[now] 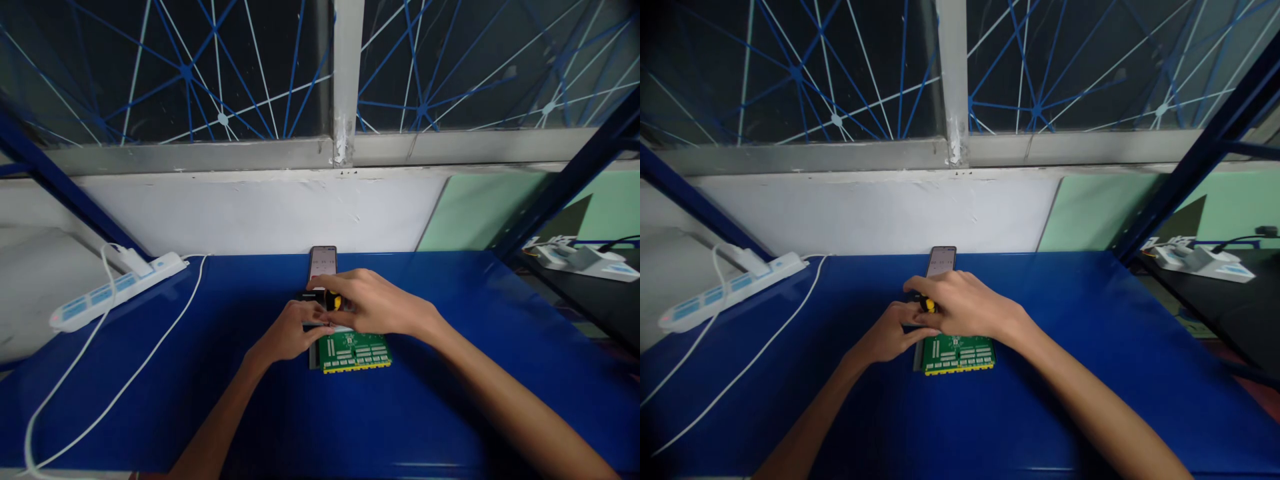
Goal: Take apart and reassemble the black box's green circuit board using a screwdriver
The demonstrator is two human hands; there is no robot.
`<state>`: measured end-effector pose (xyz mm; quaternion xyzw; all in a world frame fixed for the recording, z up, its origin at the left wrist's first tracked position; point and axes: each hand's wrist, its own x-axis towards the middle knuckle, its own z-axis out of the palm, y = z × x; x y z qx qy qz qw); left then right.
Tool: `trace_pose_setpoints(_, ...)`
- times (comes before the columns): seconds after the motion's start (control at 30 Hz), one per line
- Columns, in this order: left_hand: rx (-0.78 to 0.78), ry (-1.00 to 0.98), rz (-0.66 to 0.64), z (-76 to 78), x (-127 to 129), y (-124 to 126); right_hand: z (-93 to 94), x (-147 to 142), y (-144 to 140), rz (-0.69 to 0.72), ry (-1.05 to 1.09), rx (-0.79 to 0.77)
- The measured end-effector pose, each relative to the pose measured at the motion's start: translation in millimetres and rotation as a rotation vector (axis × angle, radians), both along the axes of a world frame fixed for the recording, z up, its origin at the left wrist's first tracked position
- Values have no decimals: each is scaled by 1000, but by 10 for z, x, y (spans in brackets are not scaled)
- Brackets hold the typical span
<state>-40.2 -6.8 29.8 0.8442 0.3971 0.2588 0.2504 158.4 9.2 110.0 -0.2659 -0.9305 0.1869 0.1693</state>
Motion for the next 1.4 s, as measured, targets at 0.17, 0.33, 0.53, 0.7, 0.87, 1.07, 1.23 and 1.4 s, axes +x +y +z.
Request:
trace_pose_setpoints(0.17,-14,52,-21,32,1,-23,-7,3,-6,24,11,-8)
trace_pose_setpoints(0.33,22,-13,20,-16,4,2,-12,5,-5,29,32,-28)
trace_pose_setpoints(0.53,28,-43,34,-11,1,2,30,17,-30,35,31,-51)
trace_pose_setpoints(0.7,56,-23,-26,17,-6,-3,15,17,-33,54,8,-70)
trace_pose_setpoints(0.87,104,-7,21,-18,-17,4,-20,-13,-11,27,4,-49)
trace_pose_setpoints(1.07,56,-34,18,10,19,-2,-52,-35,-10,-33,-18,31)
trace_pose_setpoints(1.23,21,-45,-33,44,36,-6,-47,-6,-21,14,-16,19)
trace_pose_setpoints(1.4,9,-8,-24,4,16,-1,-51,-10,-15,6,-1,-26)
